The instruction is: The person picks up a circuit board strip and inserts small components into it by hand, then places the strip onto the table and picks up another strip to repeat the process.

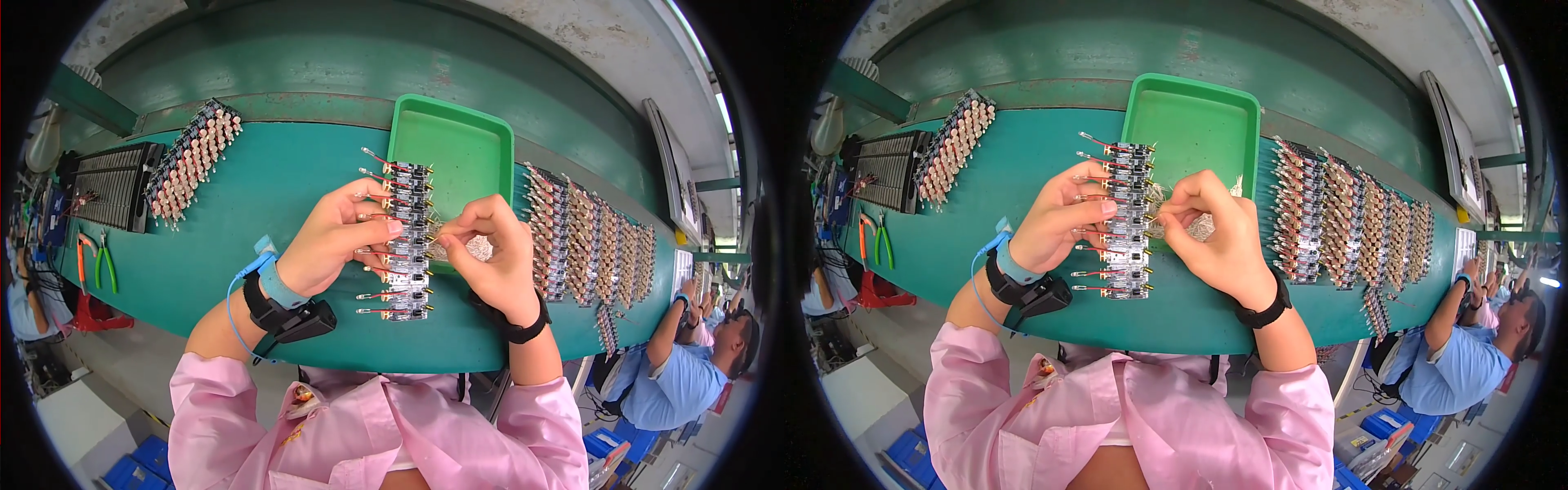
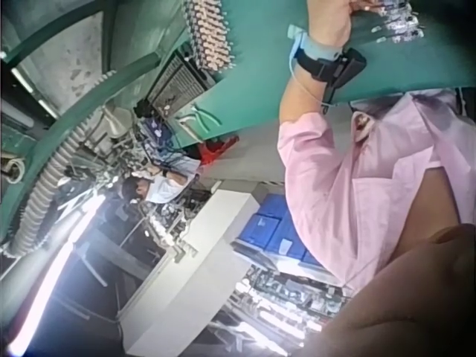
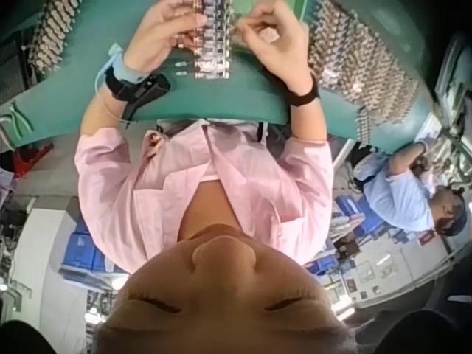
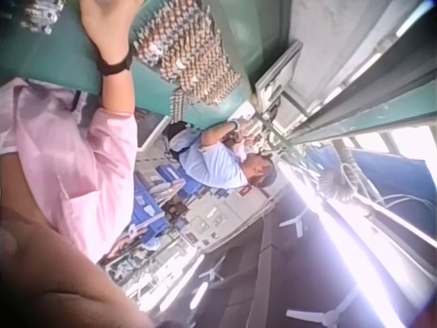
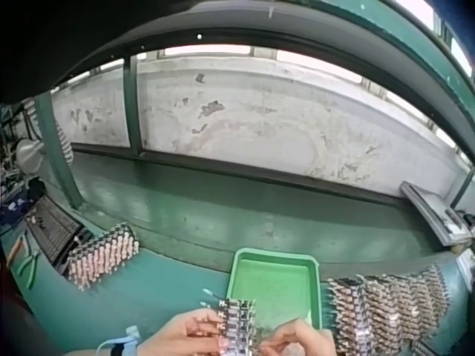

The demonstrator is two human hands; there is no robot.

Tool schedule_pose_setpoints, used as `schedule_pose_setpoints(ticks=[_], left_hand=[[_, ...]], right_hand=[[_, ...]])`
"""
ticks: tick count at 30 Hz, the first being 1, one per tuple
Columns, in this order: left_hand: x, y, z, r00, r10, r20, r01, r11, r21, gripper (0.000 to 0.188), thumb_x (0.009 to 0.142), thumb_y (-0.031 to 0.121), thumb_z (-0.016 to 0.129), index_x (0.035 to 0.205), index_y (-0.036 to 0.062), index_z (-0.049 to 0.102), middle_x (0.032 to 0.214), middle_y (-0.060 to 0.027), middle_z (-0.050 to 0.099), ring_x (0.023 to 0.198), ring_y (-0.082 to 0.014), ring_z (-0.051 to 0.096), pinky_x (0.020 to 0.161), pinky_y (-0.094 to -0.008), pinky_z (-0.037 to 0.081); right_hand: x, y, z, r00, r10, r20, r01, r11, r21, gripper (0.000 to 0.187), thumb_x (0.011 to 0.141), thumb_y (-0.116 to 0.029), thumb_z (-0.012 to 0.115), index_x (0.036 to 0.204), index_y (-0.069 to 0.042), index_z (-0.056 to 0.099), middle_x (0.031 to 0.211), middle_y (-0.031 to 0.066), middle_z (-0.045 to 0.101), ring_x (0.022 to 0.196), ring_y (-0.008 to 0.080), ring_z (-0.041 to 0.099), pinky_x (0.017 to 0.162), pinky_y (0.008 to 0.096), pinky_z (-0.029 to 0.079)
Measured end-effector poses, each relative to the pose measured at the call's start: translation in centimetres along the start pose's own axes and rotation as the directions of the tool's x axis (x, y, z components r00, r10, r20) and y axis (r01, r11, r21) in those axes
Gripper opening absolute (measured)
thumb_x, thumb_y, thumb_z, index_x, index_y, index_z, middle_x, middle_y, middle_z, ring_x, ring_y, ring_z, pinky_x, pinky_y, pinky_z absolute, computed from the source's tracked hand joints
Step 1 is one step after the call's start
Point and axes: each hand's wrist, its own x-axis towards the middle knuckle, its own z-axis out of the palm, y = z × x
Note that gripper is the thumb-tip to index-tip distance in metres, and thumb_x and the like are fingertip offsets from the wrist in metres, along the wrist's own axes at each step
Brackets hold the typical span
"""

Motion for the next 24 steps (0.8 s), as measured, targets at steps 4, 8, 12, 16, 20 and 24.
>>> schedule_pose_setpoints(ticks=[4, 8, 12, 16, 20, 24], left_hand=[[0.1, 0.0, 0.3, 1.000, -0.018, 0.010, 0.018, 1.000, 0.008, 0.020, 0.081, 0.007, 0.057, 0.098, 0.0052, 0.045, 0.085, -0.0065, 0.059, 0.066, -0.0106, 0.058, 0.052, -0.0225, 0.050], [0.1, 0.2, 0.8, 0.999, -0.034, 0.025, 0.033, 0.999, 0.039, 0.024, 0.081, 0.007, 0.057, 0.101, 0.0050, 0.044, 0.086, -0.0074, 0.059, 0.065, -0.0116, 0.058, 0.051, -0.0231, 0.050], [0.0, 0.1, 1.3, 0.998, 0.015, -0.068, -0.010, 0.997, 0.079, 0.032, 0.078, 0.005, 0.057, 0.107, 0.0027, 0.042, 0.083, -0.0069, 0.057, 0.064, -0.0122, 0.057, 0.050, -0.0244, 0.050], [-0.3, -0.1, 0.1, 0.996, 0.049, -0.080, -0.042, 0.996, 0.079, 0.034, 0.078, 0.006, 0.054, 0.110, 0.0028, 0.042, 0.083, -0.0047, 0.057, 0.063, -0.0079, 0.054, 0.048, -0.0196, 0.045], [-0.2, 0.4, 0.7, 0.983, 0.110, -0.149, -0.102, 0.993, 0.059, 0.032, 0.079, 0.006, 0.053, 0.109, 0.0028, 0.043, 0.082, -0.0027, 0.056, 0.060, -0.0045, 0.051, 0.045, -0.0158, 0.041], [0.4, 0.0, 1.6, 0.967, 0.136, -0.215, -0.119, 0.989, 0.092, 0.032, 0.079, 0.005, 0.052, 0.110, 0.0049, 0.045, 0.076, 0.0037, 0.051, 0.053, -0.0003, 0.043, 0.040, -0.0133, 0.032]], right_hand=[[0.1, 0.1, -0.2, 0.999, -0.030, 0.015, 0.031, 0.999, -0.010, 0.025, 0.070, 0.007, 0.062, 0.084, -0.002, 0.043, 0.074, 0.0090, 0.063, 0.066, 0.0103, 0.059, 0.062, 0.0227, 0.047], [0.0, 0.0, -0.5, 0.999, -0.031, -0.029, 0.029, 0.998, -0.056, 0.025, 0.069, 0.007, 0.063, 0.082, -0.003, 0.044, 0.073, 0.0078, 0.062, 0.065, 0.0101, 0.058, 0.061, 0.0225, 0.047], [0.0, 0.7, -0.5, 0.997, -0.060, -0.046, 0.062, 0.997, 0.044, 0.020, 0.071, 0.003, 0.064, 0.079, -0.003, 0.047, 0.072, 0.0043, 0.060, 0.067, 0.0116, 0.061, 0.059, 0.0238, 0.048], [0.4, 0.4, -0.4, 0.997, 0.066, -0.039, -0.057, 0.976, 0.210, 0.016, 0.071, -0.003, 0.063, 0.079, -0.003, 0.049, 0.071, 0.0071, 0.058, 0.069, 0.0189, 0.061, 0.059, 0.0277, 0.049], [-0.4, 2.1, -0.3, 0.992, -0.126, -0.017, 0.090, 0.792, -0.603, 0.018, 0.064, -0.003, 0.060, 0.080, -0.002, 0.052, 0.071, 0.0090, 0.055, 0.073, 0.0246, 0.057, 0.061, 0.0333, 0.048], [-0.9, 2.9, 0.1, 0.998, -0.053, 0.027, 0.058, 0.777, -0.627, 0.018, 0.058, -0.003, 0.058, 0.076, -0.002, 0.056, 0.072, 0.0099, 0.053, 0.076, 0.0281, 0.054, 0.064, 0.0381, 0.047]])
